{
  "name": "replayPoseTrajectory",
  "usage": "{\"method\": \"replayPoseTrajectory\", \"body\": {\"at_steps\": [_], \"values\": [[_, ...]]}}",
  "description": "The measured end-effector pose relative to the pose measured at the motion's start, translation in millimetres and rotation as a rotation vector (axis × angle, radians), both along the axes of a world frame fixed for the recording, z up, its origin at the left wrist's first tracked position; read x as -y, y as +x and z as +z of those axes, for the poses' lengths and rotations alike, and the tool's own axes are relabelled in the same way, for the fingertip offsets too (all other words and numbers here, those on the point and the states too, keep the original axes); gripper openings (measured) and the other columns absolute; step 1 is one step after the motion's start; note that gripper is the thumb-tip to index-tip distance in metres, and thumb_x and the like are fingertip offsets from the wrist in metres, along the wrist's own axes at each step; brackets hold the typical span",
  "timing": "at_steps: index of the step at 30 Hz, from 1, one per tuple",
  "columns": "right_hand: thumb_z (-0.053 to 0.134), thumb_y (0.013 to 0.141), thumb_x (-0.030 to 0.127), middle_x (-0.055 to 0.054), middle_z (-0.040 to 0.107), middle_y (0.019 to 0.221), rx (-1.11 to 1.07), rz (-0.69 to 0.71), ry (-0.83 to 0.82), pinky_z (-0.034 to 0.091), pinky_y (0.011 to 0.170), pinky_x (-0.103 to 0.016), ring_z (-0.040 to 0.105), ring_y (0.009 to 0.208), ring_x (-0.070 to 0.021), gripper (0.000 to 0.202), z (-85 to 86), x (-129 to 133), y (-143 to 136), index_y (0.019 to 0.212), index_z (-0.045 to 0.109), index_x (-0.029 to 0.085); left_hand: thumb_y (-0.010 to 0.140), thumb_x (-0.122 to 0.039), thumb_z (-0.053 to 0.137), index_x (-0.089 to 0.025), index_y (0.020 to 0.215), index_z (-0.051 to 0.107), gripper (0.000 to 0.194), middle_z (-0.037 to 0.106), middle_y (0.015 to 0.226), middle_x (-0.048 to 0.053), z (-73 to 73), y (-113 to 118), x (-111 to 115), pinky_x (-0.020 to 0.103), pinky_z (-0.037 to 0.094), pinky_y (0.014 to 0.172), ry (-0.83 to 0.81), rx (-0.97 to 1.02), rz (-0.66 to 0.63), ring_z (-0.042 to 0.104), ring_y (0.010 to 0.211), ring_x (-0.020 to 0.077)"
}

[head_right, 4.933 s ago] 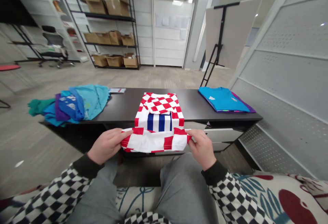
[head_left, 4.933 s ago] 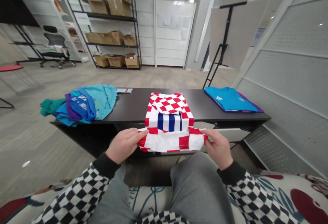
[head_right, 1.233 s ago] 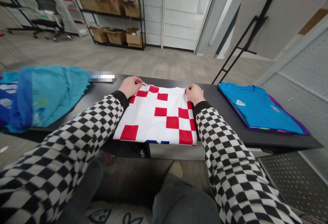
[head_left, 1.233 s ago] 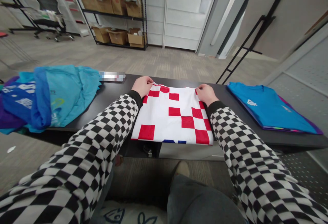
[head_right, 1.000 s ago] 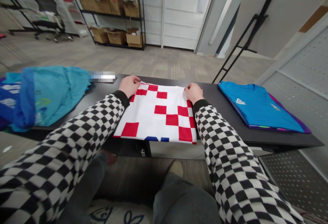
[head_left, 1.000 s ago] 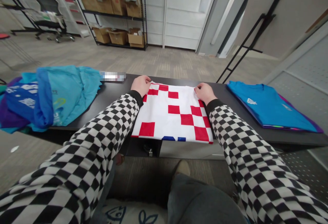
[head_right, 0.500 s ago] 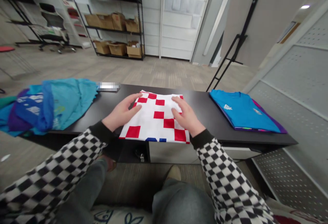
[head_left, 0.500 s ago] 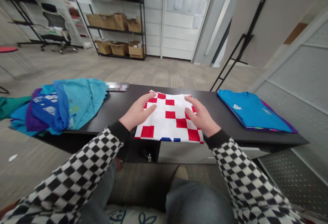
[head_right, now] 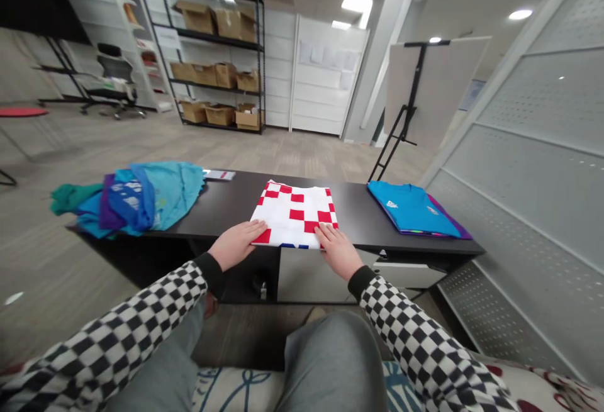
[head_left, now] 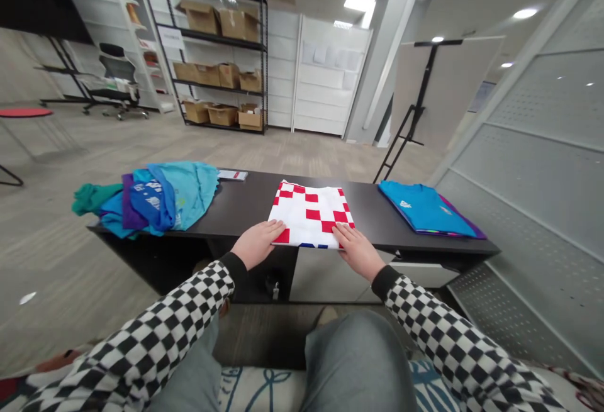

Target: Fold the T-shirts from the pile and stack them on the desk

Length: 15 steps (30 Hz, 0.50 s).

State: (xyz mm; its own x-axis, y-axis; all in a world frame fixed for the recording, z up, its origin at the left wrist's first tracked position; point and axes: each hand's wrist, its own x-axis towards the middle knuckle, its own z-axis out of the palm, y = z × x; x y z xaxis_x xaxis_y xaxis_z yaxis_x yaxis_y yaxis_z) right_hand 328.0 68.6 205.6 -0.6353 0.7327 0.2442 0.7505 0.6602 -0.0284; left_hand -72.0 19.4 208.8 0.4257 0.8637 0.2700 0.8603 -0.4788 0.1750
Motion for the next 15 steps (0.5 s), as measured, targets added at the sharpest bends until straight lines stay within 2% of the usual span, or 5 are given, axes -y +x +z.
{"method": "replayPoseTrajectory", "body": {"at_steps": [4, 8, 11, 15], "values": [[0.058, 0.102, 0.011, -0.022, 0.062, 0.172, -0.067, 0.016, -0.002, 0.050, 0.134, -0.062, 0.061, 0.160, -0.0398, 0.064, 0.1, 4, 17, 0.165, 0.067, 0.015, 0.099, -0.012, 0.058, -0.029, 0.160, 0.075, 0.065, 0.069, 0.167, 0.008, 5.0, -2, 10, 0.047, 0.045, 0.139, -0.021, 0.030, 0.005, 0.063, 0.160, 0.0279], [0.052, 0.106, 0.014, -0.019, 0.080, 0.150, -0.162, 0.009, -0.038, 0.058, 0.124, -0.058, 0.077, 0.139, -0.0372, 0.048, 15.5, 16, 33, 0.144, 0.080, 0.018, 0.104, -0.018, 0.053, -0.032, 0.150, 0.082, 0.056, 0.078, 0.156, 0.006, 21.9, -5, 25, 0.044, 0.056, 0.129, -0.073, 0.029, 0.068, 0.073, 0.148, 0.0279], [0.055, 0.108, 0.022, -0.016, 0.087, 0.129, -0.263, -0.006, -0.091, 0.068, 0.105, -0.050, 0.085, 0.116, -0.0343, 0.037, 36.8, 36, 42, 0.131, 0.083, 0.020, 0.104, -0.025, 0.055, -0.029, 0.142, 0.086, 0.050, 0.085, 0.142, 0.008, 44.5, -12, 46, 0.043, 0.062, 0.120, -0.099, 0.088, 0.050, 0.082, 0.131, 0.0299], [0.059, 0.113, 0.034, -0.010, 0.088, 0.112, -0.446, 0.011, -0.105, 0.067, 0.086, -0.040, 0.083, 0.094, -0.0286, 0.027, 75.1, 76, 54, 0.126, 0.081, 0.025, 0.109, -0.038, 0.054, -0.026, 0.132, 0.087, 0.041, 0.088, 0.131, 0.007, 86.0, -22, 91, 0.039, 0.064, 0.112, -0.101, 0.366, -0.049, 0.082, 0.122, 0.0289]]}}
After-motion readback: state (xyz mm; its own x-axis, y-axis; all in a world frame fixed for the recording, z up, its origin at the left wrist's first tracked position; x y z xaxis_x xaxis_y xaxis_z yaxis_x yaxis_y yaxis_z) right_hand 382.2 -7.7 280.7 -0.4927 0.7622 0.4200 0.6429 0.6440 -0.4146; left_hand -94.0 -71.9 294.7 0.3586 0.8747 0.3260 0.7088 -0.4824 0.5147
